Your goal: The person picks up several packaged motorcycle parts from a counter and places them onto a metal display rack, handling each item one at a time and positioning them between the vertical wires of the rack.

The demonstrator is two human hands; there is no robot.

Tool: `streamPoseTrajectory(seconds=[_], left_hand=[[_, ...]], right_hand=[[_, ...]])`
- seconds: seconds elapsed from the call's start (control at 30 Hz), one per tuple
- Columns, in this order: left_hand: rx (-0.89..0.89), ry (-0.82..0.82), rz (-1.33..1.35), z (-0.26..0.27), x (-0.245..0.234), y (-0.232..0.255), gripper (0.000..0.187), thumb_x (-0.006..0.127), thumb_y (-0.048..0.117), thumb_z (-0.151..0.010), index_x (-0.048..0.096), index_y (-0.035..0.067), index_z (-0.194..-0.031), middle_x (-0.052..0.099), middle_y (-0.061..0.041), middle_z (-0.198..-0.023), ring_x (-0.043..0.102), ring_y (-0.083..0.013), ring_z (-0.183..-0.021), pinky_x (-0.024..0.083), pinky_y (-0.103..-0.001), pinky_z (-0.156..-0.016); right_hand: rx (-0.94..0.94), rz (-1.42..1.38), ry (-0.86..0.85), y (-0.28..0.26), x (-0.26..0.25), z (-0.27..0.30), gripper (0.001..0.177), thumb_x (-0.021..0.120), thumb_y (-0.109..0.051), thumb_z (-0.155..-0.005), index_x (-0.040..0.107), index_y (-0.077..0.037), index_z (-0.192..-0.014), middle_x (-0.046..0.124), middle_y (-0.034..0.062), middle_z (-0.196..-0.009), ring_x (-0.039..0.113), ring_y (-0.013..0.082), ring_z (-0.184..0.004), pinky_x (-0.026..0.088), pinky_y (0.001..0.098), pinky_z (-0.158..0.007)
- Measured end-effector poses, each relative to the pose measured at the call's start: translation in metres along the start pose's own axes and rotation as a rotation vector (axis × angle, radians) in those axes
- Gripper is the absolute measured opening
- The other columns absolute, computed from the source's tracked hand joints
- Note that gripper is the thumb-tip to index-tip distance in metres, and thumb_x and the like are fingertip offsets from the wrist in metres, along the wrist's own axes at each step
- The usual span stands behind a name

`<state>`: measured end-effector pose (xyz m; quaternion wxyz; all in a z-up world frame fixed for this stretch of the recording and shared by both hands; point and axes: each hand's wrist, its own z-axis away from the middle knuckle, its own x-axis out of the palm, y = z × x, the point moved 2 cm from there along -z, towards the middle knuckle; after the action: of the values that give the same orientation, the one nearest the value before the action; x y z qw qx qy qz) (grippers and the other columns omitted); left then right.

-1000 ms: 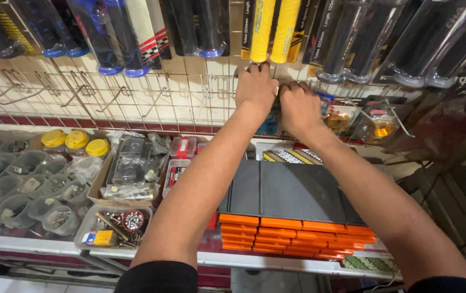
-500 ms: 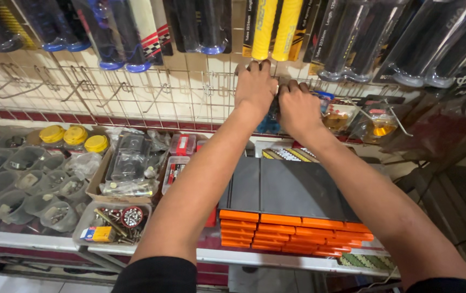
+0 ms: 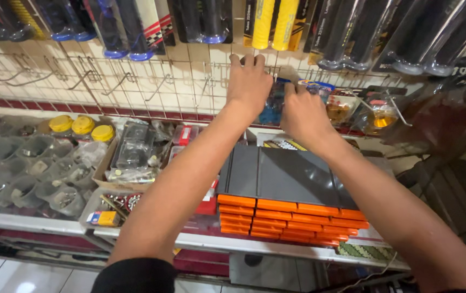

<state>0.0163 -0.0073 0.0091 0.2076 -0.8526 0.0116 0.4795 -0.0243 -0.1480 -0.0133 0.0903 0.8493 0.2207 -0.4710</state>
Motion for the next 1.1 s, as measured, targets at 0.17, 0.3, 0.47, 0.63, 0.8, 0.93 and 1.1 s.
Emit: streamPoseTrajectory(seconds=[0.17, 0.3, 0.47, 0.63, 0.8, 0.93, 1.1], left_hand=[[0.005, 0.169, 0.096, 0.052, -0.037, -0.007, 0.027, 0.072, 0.017, -0.079, 0.078, 0.007, -0.104, 0.062, -0.014, -0.124, 0.053, -0.0331, -0.127, 0.030, -0.060, -0.115], [-0.049, 0.289, 0.225, 0.099, -0.066, -0.009, 0.038, 0.078, 0.017, -0.071, 0.075, 0.004, -0.107, 0.060, -0.017, -0.126, 0.051, -0.0345, -0.131, 0.031, -0.057, -0.114], [-0.172, 0.296, 0.331, 0.158, -0.081, -0.013, 0.037, 0.080, 0.023, -0.078, 0.071, 0.004, -0.107, 0.058, -0.017, -0.131, 0.050, -0.0358, -0.131, 0.032, -0.059, -0.115], [-0.327, 0.225, 0.283, 0.222, -0.076, -0.018, 0.051, 0.080, 0.024, -0.075, 0.066, 0.003, -0.119, 0.058, -0.017, -0.128, 0.051, -0.0370, -0.128, 0.034, -0.060, -0.112], [-0.509, 0.115, 0.275, 0.300, -0.067, -0.021, 0.060, 0.080, 0.023, -0.077, 0.059, 0.005, -0.130, 0.058, -0.018, -0.130, 0.052, -0.0380, -0.128, 0.038, -0.056, -0.110], [-0.674, 0.038, 0.203, 0.358, -0.066, -0.023, 0.059, 0.079, 0.023, -0.077, 0.060, 0.008, -0.131, 0.060, -0.015, -0.130, 0.053, -0.0359, -0.127, 0.038, -0.056, -0.110], [-0.893, -0.006, 0.113, 0.439, -0.082, -0.014, 0.059, 0.080, 0.027, -0.078, 0.059, 0.008, -0.130, 0.057, -0.019, -0.136, 0.050, -0.0380, -0.131, 0.036, -0.058, -0.108]], right_hand=[[-0.011, -0.144, -0.058, -0.037, -0.049, 0.033, 0.035, 0.073, -0.010, -0.082, 0.061, 0.008, -0.109, 0.066, 0.0320, -0.104, 0.066, 0.0534, -0.090, 0.055, 0.0577, -0.078], [-0.020, -0.245, -0.101, -0.069, -0.075, 0.061, 0.032, 0.072, -0.011, -0.085, 0.064, 0.005, -0.111, 0.066, 0.0296, -0.110, 0.066, 0.0512, -0.094, 0.055, 0.0569, -0.082], [-0.075, -0.404, -0.049, -0.097, -0.082, 0.084, 0.036, 0.072, -0.014, -0.086, 0.065, 0.003, -0.116, 0.068, 0.0249, -0.114, 0.066, 0.0480, -0.100, 0.054, 0.0537, -0.084], [-0.254, -0.554, 0.026, -0.123, -0.068, 0.105, 0.039, 0.071, -0.014, -0.089, 0.064, 0.005, -0.121, 0.066, 0.0265, -0.126, 0.062, 0.0468, -0.112, 0.051, 0.0510, -0.093], [-0.353, -0.815, -0.098, -0.160, -0.049, 0.124, 0.041, 0.070, -0.013, -0.089, 0.065, 0.002, -0.126, 0.067, 0.0231, -0.127, 0.064, 0.0429, -0.113, 0.051, 0.0474, -0.097], [-0.443, -0.980, -0.146, -0.197, -0.031, 0.140, 0.041, 0.070, -0.011, -0.089, 0.063, 0.001, -0.128, 0.067, 0.0227, -0.127, 0.064, 0.0417, -0.117, 0.050, 0.0455, -0.100], [-0.553, -1.054, -0.336, -0.259, 0.000, 0.165, 0.040, 0.068, -0.012, -0.088, 0.064, -0.002, -0.127, 0.067, 0.0207, -0.127, 0.064, 0.0400, -0.116, 0.051, 0.0444, -0.099]])
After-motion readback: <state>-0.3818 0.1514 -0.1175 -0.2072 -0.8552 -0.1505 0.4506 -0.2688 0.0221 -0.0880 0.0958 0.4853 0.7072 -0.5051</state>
